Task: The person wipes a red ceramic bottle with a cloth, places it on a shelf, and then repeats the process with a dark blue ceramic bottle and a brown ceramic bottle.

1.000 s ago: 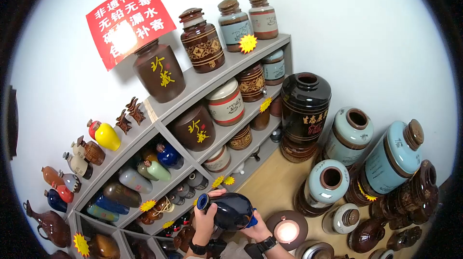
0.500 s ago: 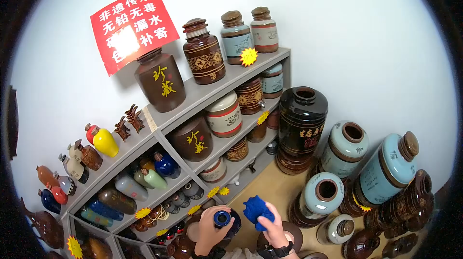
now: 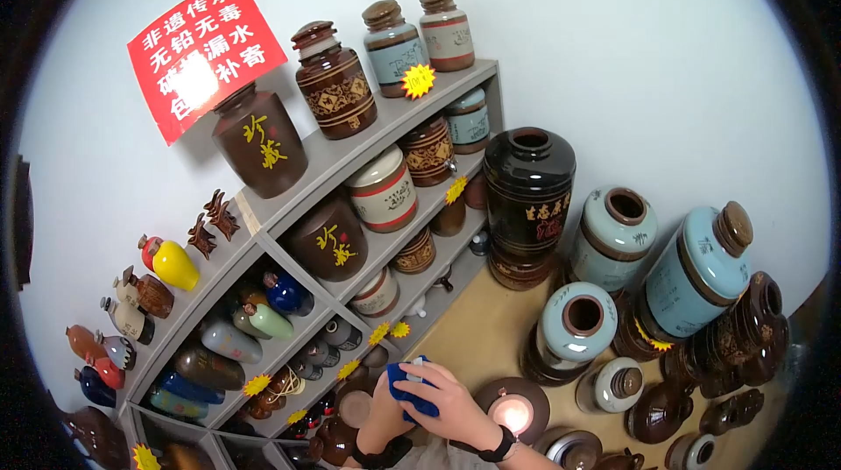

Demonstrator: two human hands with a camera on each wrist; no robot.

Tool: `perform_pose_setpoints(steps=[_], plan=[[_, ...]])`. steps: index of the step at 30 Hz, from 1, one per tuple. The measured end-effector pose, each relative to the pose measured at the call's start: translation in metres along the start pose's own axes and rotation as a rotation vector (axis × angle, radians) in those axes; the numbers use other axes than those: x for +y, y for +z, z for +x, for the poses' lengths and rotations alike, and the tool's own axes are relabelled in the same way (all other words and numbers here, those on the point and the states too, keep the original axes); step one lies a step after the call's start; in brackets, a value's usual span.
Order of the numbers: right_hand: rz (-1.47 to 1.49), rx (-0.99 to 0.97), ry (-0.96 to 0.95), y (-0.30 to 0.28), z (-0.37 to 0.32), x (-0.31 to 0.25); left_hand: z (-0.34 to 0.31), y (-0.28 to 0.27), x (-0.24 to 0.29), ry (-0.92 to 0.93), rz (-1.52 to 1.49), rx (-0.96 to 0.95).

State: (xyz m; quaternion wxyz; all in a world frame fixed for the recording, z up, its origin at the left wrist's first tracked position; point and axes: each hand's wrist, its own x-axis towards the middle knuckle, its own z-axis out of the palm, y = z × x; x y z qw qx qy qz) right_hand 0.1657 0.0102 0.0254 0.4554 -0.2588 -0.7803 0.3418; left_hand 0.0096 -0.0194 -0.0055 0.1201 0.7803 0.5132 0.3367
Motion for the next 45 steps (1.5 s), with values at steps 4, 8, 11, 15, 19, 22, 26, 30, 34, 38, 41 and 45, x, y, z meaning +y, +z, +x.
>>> perform_pose_setpoints(steps=[4, 8, 11, 15, 19, 22, 26, 30, 34, 38, 41, 45], plan=[[0.009, 0.035, 0.075, -0.01, -0.003, -0.001, 0.006, 0.01, 0.005, 0.04, -0.059, -0.056], [0.15, 0.097, 0.285, -0.021, -0.005, 0.008, 0.007, 0.019, 0.024, 0.176, 0.089, -0.063], [0.207, 0.124, 0.304, -0.03, -0.004, 0.009, 0.015, 0.019, 0.033, 0.186, 0.084, -0.029], [0.341, 0.245, 0.393, -0.037, -0.012, 0.022, 0.02, 0.022, 0.037, 0.082, -0.059, 0.026], [0.925, 0.494, 0.625, -0.042, -0.029, 0.042, 0.039, 0.008, 0.052, -0.08, -0.359, 0.181], [0.814, 0.541, 0.523, -0.044, -0.037, 0.045, 0.048, 0.005, 0.051, -0.186, -0.504, 0.224], [0.14, 0.242, 0.19, -0.056, -0.034, 0.029, 0.055, 0.005, 0.047, -0.203, -0.624, 0.25], [0.561, 0.233, 0.322, -0.055, -0.045, 0.043, 0.058, 0.005, 0.04, -0.233, -0.883, 0.31], [1.319, 0.311, 0.4, -0.037, -0.059, 0.049, 0.067, 0.009, 0.04, -0.386, -1.21, 0.357], [1.437, 0.444, 0.451, -0.025, -0.06, 0.045, 0.077, 0.004, 0.037, -0.297, -1.154, 0.157], [1.462, 0.493, 0.517, -0.01, -0.07, 0.057, 0.077, -0.004, 0.03, -0.218, -1.14, -0.067], [1.755, 0.458, 0.43, 0.004, -0.071, 0.064, 0.07, -0.006, 0.004, 0.004, -1.074, -0.247]])
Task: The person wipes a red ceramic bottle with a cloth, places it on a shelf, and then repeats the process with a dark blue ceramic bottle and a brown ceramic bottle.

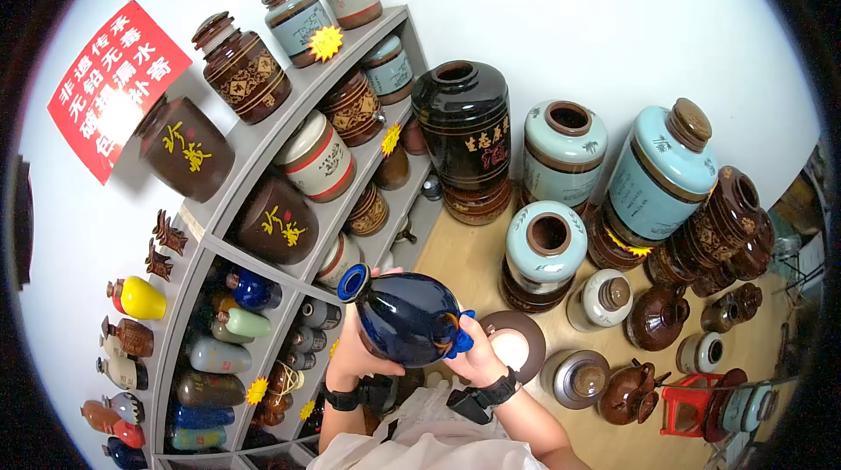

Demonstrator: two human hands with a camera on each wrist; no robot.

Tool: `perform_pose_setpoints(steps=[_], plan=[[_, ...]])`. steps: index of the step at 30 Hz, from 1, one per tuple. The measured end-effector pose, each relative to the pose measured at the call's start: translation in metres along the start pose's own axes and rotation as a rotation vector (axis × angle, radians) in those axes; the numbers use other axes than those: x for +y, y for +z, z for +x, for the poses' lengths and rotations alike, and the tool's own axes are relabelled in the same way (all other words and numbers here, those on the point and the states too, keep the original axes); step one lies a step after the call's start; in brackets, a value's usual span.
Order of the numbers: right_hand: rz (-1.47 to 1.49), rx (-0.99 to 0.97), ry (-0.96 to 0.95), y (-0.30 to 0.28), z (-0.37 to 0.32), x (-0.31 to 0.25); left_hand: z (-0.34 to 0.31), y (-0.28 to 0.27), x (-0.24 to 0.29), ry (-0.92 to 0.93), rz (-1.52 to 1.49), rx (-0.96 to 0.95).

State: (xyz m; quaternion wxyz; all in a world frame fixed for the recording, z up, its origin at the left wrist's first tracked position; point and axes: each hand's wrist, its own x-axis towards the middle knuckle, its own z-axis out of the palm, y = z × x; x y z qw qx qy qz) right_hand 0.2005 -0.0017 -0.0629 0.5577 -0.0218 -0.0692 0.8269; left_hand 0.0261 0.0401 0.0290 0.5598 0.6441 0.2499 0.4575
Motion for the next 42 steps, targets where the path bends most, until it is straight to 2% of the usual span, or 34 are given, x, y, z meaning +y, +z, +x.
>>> perform_pose_setpoints(steps=[2, 5, 6, 8, 10, 13, 14, 15, 18, 20, 22, 26, 29, 31, 33, 35, 39, 41, 42], plan=[[-0.009, -0.048, -0.01, 0.007, 0.005, 0.011, -0.006, -0.008, -0.004, 0.023, -0.095, 0.01], [-0.23, 0.102, -0.103, 0.012, 0.018, 0.031, -0.024, -0.035, -0.023, 0.039, -0.08, 0.111], [-0.246, 0.098, -0.145, 0.023, 0.023, 0.035, -0.029, -0.043, -0.028, 0.055, -0.067, 0.164], [-0.447, 0.152, -0.26, 0.049, 0.033, 0.046, -0.031, -0.053, -0.027, 0.128, -0.09, 0.245], [-0.682, 0.199, -0.348, 0.07, 0.042, 0.055, -0.038, -0.068, -0.026, 0.108, -0.21, 0.261], [-1.31, -0.06, -0.561, 0.089, 0.057, 0.065, -0.047, -0.095, -0.024, 0.11, -0.294, 0.273], [-1.603, -0.151, -0.616, 0.1, 0.061, 0.065, -0.05, -0.103, -0.021, 0.106, -0.292, 0.289], [-1.773, -0.207, -0.639, 0.117, 0.067, 0.071, -0.054, -0.111, -0.019, 0.1, -0.291, 0.306], [-1.983, -0.312, -0.586, 0.137, 0.083, 0.093, -0.061, -0.133, -0.01, 0.079, -0.282, 0.33], [-2.175, -0.434, -0.578, 0.145, 0.095, 0.103, -0.063, -0.15, 0.0, 0.079, -0.172, 0.248], [-2.253, -0.518, -0.559, 0.149, 0.107, 0.114, -0.068, -0.164, -0.01, 0.14, -0.018, 0.204], [-2.253, -0.643, -0.485, 0.158, 0.126, 0.128, -0.077, -0.18, -0.012, 0.089, -0.206, 0.141], [-2.068, -0.609, -0.391, 0.153, 0.136, 0.13, -0.084, -0.187, -0.02, 0.067, -0.323, 0.133], [-1.956, -0.38, -0.346, 0.153, 0.136, 0.137, -0.09, -0.189, -0.024, 0.074, -0.392, 0.193], [-1.866, -0.248, -0.36, 0.143, 0.133, 0.146, -0.092, -0.195, -0.026, 0.096, -0.37, 0.235], [-1.908, -0.15, -0.414, 0.133, 0.125, 0.158, -0.095, -0.2, -0.023, 0.097, -0.389, 0.29], [-2.115, -0.014, -0.725, 0.116, 0.116, 0.202, -0.09, -0.204, -0.008, 0.068, -0.628, 0.416], [-2.25, -0.058, -0.823, 0.111, 0.114, 0.209, -0.09, -0.207, -0.009, 0.093, -0.649, 0.423], [-2.388, -0.166, -0.921, 0.112, 0.114, 0.208, -0.09, -0.207, -0.007, 0.097, -0.653, 0.428]])
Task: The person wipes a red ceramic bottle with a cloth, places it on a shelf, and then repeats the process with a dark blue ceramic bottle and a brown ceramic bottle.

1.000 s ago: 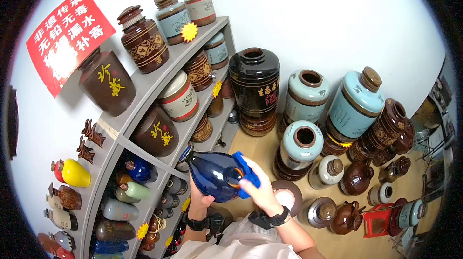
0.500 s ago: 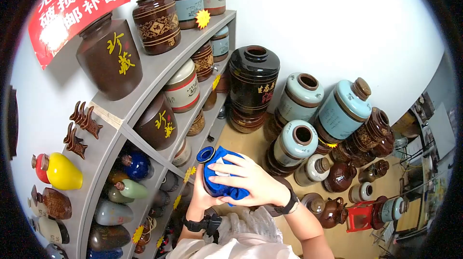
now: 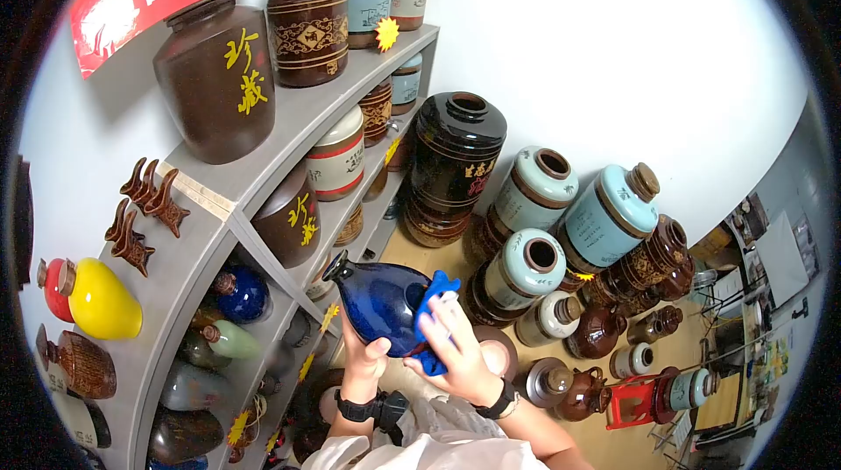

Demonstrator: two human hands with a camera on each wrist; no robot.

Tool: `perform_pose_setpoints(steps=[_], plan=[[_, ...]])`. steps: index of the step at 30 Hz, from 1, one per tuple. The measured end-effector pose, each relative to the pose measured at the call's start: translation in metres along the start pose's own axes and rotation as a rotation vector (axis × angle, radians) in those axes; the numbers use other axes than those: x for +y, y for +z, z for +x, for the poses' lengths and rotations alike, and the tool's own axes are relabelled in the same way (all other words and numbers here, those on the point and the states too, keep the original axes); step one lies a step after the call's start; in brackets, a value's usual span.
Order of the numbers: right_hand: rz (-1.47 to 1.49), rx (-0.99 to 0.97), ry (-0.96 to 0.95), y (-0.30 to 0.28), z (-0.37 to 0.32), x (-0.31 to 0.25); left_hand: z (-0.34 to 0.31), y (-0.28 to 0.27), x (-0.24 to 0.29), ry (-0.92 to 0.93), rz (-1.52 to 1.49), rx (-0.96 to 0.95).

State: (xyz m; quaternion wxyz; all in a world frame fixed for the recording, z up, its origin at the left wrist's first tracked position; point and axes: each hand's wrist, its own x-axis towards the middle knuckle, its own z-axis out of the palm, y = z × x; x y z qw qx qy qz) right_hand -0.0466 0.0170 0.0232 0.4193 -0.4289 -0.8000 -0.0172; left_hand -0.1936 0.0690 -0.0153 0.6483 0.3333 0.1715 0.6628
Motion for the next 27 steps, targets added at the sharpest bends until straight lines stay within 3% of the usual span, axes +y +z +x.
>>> perform_pose_setpoints(steps=[4, 7, 12, 17, 23, 27], plan=[[-0.135, -0.09, -0.201, -0.015, 0.019, -0.005, -0.002, 0.001, -0.007, -0.034, -0.012, -0.043], [-0.121, -0.153, -0.236, -0.035, 0.031, -0.003, -0.008, 0.004, -0.025, -0.111, -0.131, -0.088], [0.031, -0.105, -0.058, -0.062, 0.018, 0.012, -0.01, 0.029, -0.041, -0.181, -0.255, -0.131], [-0.155, 0.205, -0.045, -0.076, -0.039, 0.017, -0.019, 0.065, -0.059, -0.246, -0.284, -0.152], [-0.377, 0.028, -0.193, -0.14, -0.059, 0.021, -0.039, 0.111, -0.101, -0.347, -0.254, -0.235], [-0.168, -0.042, -0.021, -0.191, -0.055, 0.023, -0.048, 0.141, -0.119, -0.306, -0.182, -0.373]])
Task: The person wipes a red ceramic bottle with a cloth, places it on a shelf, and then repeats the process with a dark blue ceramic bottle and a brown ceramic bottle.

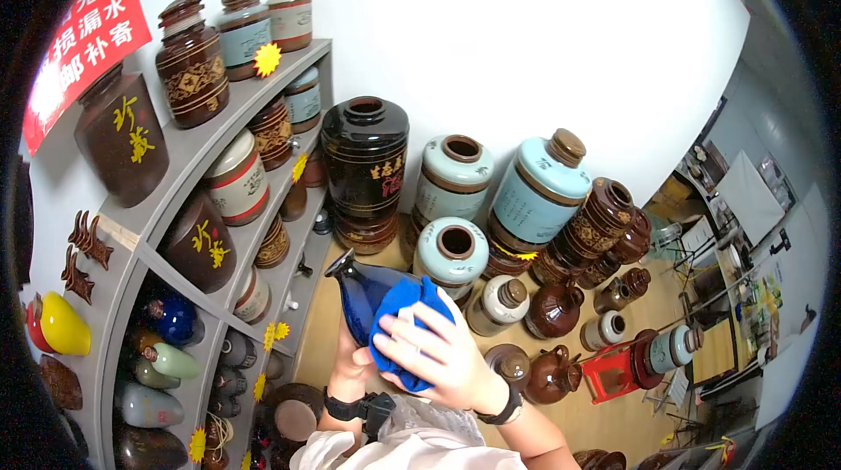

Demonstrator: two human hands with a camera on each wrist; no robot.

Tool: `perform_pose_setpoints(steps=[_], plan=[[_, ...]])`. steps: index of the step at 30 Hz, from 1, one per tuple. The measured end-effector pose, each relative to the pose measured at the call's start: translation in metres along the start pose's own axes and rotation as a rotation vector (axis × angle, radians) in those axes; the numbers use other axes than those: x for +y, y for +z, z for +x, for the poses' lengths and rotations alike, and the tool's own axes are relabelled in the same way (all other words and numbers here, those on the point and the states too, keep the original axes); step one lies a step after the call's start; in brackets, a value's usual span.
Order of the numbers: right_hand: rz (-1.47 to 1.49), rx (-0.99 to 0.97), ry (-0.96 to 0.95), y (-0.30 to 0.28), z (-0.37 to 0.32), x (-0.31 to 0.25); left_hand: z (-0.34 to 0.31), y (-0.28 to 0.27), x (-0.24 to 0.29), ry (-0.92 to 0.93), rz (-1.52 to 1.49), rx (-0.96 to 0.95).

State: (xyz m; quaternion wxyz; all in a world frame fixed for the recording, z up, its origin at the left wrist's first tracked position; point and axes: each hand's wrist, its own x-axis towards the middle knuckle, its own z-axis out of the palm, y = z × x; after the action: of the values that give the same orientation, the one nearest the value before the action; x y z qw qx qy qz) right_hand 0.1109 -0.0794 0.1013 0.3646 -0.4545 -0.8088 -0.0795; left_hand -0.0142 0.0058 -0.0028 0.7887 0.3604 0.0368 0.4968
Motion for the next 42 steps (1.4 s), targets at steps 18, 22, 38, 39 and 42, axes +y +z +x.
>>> perform_pose_setpoints(steps=[18, 22, 38, 39, 42], plan=[[1.226, 0.577, 0.651, -0.047, -0.135, 0.063, 0.008, 0.074, -0.086, -0.184, 0.278, -0.19], [0.96, 0.587, 0.595, -0.057, -0.15, 0.071, 0.006, 0.124, -0.088, -0.09, 0.302, -0.15], [0.133, 0.211, 0.283, -0.106, -0.164, 0.074, 0.011, 0.114, -0.122, -0.091, 0.606, -0.17], [0.157, 0.181, 0.275, -0.11, -0.16, 0.075, 0.011, 0.117, -0.118, -0.115, 0.635, -0.197], [0.199, 0.103, 0.211, -0.114, -0.152, 0.08, 0.01, 0.127, -0.108, -0.15, 0.708, -0.236]])
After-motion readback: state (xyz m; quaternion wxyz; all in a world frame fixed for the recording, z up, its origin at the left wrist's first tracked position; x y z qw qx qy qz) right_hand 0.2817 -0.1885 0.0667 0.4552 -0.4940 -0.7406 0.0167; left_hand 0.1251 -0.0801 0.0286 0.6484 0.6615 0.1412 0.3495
